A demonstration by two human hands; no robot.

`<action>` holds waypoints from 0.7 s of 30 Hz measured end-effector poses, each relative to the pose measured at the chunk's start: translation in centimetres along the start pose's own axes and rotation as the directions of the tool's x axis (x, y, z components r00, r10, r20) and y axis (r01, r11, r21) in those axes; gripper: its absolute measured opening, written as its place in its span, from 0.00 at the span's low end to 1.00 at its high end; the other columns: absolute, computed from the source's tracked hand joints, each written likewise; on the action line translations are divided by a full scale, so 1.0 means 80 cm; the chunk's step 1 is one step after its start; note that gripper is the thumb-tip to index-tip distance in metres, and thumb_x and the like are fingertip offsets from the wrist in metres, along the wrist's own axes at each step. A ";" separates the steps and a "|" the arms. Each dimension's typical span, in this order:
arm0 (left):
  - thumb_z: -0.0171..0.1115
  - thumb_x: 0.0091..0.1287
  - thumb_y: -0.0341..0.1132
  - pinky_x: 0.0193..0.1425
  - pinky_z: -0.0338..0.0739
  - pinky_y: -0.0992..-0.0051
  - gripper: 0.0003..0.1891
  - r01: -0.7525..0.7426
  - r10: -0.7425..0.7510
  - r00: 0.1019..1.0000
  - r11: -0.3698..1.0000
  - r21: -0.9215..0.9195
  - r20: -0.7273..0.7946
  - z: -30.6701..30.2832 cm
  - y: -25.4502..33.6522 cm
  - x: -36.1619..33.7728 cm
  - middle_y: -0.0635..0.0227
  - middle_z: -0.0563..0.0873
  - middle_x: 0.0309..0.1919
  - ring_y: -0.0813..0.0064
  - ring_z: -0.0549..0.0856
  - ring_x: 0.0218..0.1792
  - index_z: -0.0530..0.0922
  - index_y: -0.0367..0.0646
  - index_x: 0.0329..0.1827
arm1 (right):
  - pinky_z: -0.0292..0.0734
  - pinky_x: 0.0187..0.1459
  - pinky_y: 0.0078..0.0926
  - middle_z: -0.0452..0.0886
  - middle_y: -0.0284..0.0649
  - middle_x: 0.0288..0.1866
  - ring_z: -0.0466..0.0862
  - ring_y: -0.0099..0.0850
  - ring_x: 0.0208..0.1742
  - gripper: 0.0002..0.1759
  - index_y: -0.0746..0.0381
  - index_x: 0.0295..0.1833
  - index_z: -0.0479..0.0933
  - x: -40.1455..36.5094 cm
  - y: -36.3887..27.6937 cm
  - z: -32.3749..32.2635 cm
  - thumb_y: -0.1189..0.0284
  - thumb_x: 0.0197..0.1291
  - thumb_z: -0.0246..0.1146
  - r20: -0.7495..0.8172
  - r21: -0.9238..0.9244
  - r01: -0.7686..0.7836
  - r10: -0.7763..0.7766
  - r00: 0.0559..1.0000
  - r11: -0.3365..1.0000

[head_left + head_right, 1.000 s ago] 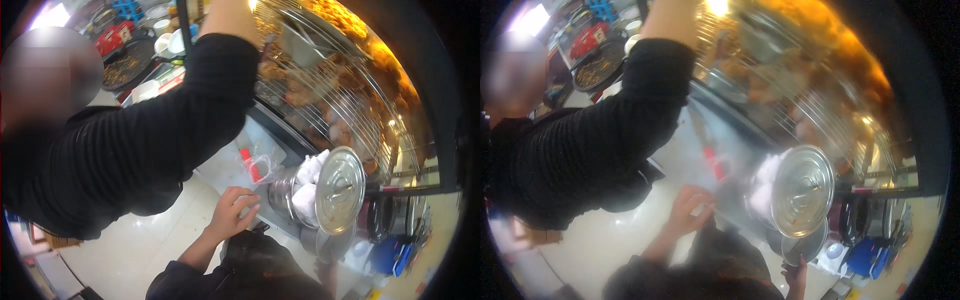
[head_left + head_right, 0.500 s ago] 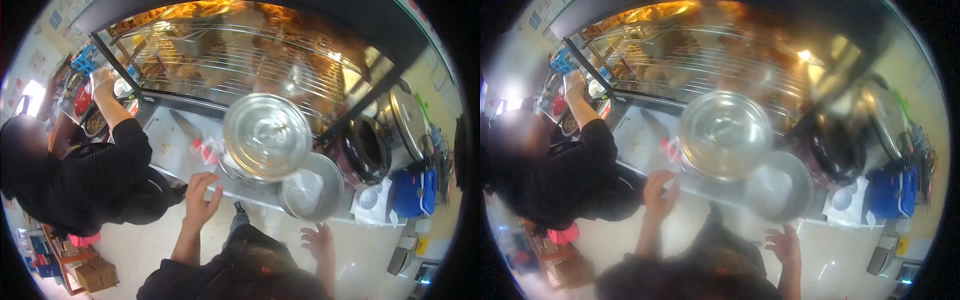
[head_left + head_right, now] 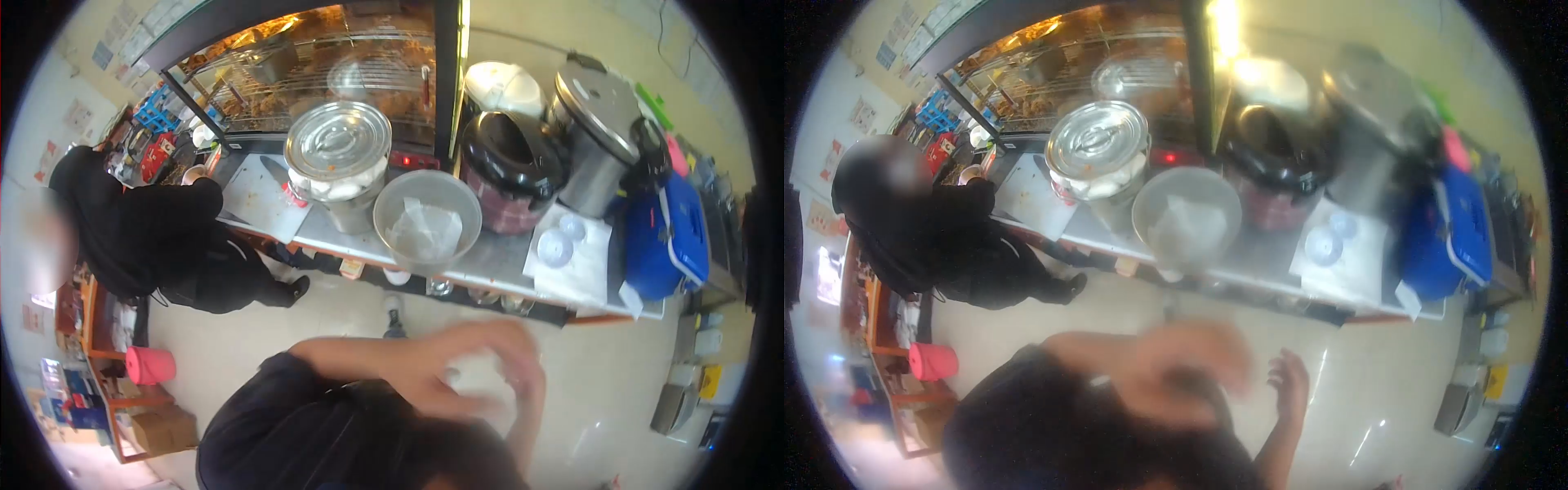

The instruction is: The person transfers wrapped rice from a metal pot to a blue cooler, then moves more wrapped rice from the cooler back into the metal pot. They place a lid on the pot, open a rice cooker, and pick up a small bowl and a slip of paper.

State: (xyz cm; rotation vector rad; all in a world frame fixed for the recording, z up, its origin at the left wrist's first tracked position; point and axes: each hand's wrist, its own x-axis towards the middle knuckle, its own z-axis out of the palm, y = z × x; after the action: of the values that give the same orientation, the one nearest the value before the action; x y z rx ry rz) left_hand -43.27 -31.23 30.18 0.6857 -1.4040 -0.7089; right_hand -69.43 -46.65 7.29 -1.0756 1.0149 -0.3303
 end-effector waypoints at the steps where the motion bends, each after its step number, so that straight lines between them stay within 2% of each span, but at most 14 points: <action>1: 0.68 0.67 0.29 0.56 0.77 0.64 0.22 0.040 -0.008 0.988 0.978 -0.204 0.153 0.023 0.011 0.027 0.57 0.80 0.56 0.63 0.83 0.53 0.74 0.38 0.63 | 0.77 0.41 0.24 0.84 0.36 0.43 0.81 0.25 0.40 0.26 0.63 0.64 0.76 0.001 -0.005 0.000 0.55 0.72 0.61 0.015 -0.008 0.001 0.000 1.000 1.000; 3: 0.68 0.67 0.29 0.56 0.77 0.63 0.20 -0.059 0.131 0.988 0.813 -0.579 0.084 0.096 0.004 0.051 0.56 0.80 0.55 0.61 0.83 0.53 0.76 0.41 0.61 | 0.76 0.41 0.24 0.83 0.36 0.43 0.80 0.25 0.39 0.24 0.63 0.64 0.76 0.002 -0.028 0.002 0.57 0.72 0.60 0.083 0.025 -0.041 0.039 0.996 0.999; 5: 0.60 0.74 0.37 0.58 0.76 0.63 0.16 -0.122 0.258 0.965 0.596 -0.793 0.045 0.133 -0.006 0.062 0.54 0.80 0.54 0.61 0.83 0.52 0.78 0.38 0.60 | 0.76 0.42 0.25 0.84 0.38 0.44 0.80 0.26 0.40 0.24 0.63 0.64 0.76 -0.003 -0.039 0.014 0.58 0.72 0.60 0.083 0.029 -0.037 0.035 0.996 0.999; 7: 0.57 0.78 0.41 0.58 0.75 0.63 0.16 -0.182 0.343 0.939 0.469 -0.865 -0.012 0.138 -0.013 0.069 0.53 0.80 0.53 0.61 0.82 0.51 0.80 0.38 0.58 | 0.76 0.43 0.26 0.84 0.39 0.45 0.80 0.27 0.41 0.24 0.64 0.64 0.76 0.006 -0.036 0.020 0.59 0.72 0.60 0.111 0.058 -0.047 0.040 0.993 0.997; 8: 0.57 0.78 0.41 0.58 0.75 0.63 0.15 -0.213 0.360 0.932 0.476 -0.853 -0.032 0.133 -0.015 0.070 0.54 0.80 0.52 0.61 0.82 0.51 0.80 0.38 0.56 | 0.77 0.40 0.25 0.84 0.39 0.45 0.82 0.26 0.39 0.25 0.65 0.66 0.74 0.012 -0.033 0.025 0.58 0.73 0.60 0.124 0.066 -0.050 0.042 0.991 0.997; 11: 0.59 0.77 0.39 0.58 0.75 0.63 0.14 -0.234 0.376 0.926 0.529 -0.815 -0.021 0.103 -0.019 0.067 0.57 0.80 0.50 0.61 0.82 0.53 0.82 0.37 0.54 | 0.77 0.41 0.26 0.85 0.39 0.45 0.82 0.26 0.39 0.24 0.65 0.65 0.75 0.030 -0.038 0.048 0.60 0.73 0.59 0.196 0.049 -0.089 0.077 0.978 0.995; 13: 0.62 0.73 0.35 0.58 0.75 0.63 0.12 -0.174 0.273 0.960 0.746 -0.643 0.057 0.056 -0.017 0.058 0.57 0.81 0.51 0.60 0.82 0.54 0.82 0.38 0.53 | 0.77 0.43 0.25 0.85 0.39 0.46 0.82 0.24 0.41 0.22 0.64 0.63 0.76 0.042 -0.053 0.070 0.60 0.73 0.60 0.225 -0.034 -0.100 0.105 0.969 0.994; 14: 0.64 0.70 0.33 0.58 0.76 0.63 0.11 -0.104 0.163 0.982 0.883 -0.458 0.092 0.018 -0.014 0.049 0.57 0.81 0.51 0.60 0.82 0.54 0.82 0.39 0.52 | 0.77 0.44 0.24 0.85 0.39 0.46 0.82 0.24 0.42 0.22 0.64 0.63 0.77 0.048 -0.064 0.079 0.61 0.73 0.60 0.226 -0.086 -0.096 0.114 0.968 0.992; 15: 0.66 0.67 0.31 0.58 0.76 0.63 0.11 -0.028 0.058 0.992 0.966 -0.257 0.109 -0.026 -0.015 0.039 0.57 0.82 0.51 0.60 0.82 0.54 0.82 0.41 0.51 | 0.77 0.45 0.24 0.85 0.39 0.47 0.82 0.24 0.42 0.21 0.64 0.63 0.77 0.050 -0.075 0.087 0.61 0.72 0.60 0.215 -0.140 -0.091 0.120 0.969 0.986; 16: 0.69 0.64 0.29 0.57 0.77 0.63 0.12 0.046 -0.041 0.993 0.998 -0.046 0.108 -0.069 -0.023 0.030 0.57 0.82 0.52 0.59 0.82 0.54 0.82 0.42 0.50 | 0.76 0.47 0.21 0.85 0.38 0.47 0.82 0.23 0.45 0.21 0.64 0.62 0.77 0.037 -0.098 0.105 0.62 0.72 0.61 0.157 -0.108 -0.060 0.077 0.985 0.992; 17: 0.71 0.62 0.27 0.57 0.77 0.64 0.13 0.112 -0.129 0.988 0.979 0.172 0.088 -0.103 -0.038 0.021 0.57 0.82 0.52 0.59 0.82 0.54 0.82 0.43 0.49 | 0.78 0.46 0.22 0.85 0.38 0.47 0.82 0.23 0.44 0.21 0.65 0.62 0.78 0.072 -0.077 0.084 0.63 0.71 0.62 0.210 -0.156 -0.057 0.090 0.974 0.986; 19: 0.73 0.57 0.25 0.55 0.77 0.68 0.15 0.311 -0.213 0.944 0.833 0.458 -0.252 -0.141 -0.084 -0.013 0.59 0.84 0.51 0.62 0.84 0.53 0.81 0.43 0.46 | 0.79 0.43 0.23 0.85 0.37 0.45 0.83 0.23 0.42 0.21 0.64 0.61 0.79 0.094 -0.083 0.073 0.62 0.70 0.63 0.114 -0.214 -0.085 0.111 0.987 0.973; 21: 0.71 0.59 0.23 0.55 0.78 0.65 0.14 0.408 -0.246 0.903 0.743 0.531 -0.352 -0.164 -0.116 -0.043 0.58 0.84 0.48 0.59 0.84 0.50 0.81 0.41 0.48 | 0.80 0.41 0.24 0.85 0.36 0.43 0.83 0.24 0.40 0.22 0.64 0.61 0.79 0.124 -0.094 0.051 0.60 0.70 0.64 -0.014 -0.371 -0.030 0.026 1.000 0.928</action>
State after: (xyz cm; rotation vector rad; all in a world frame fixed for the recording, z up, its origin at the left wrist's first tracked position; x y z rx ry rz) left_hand -30.59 -34.21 20.13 1.5093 -1.2641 -0.4096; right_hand -59.10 -54.58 8.90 -1.3996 1.1273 -0.1198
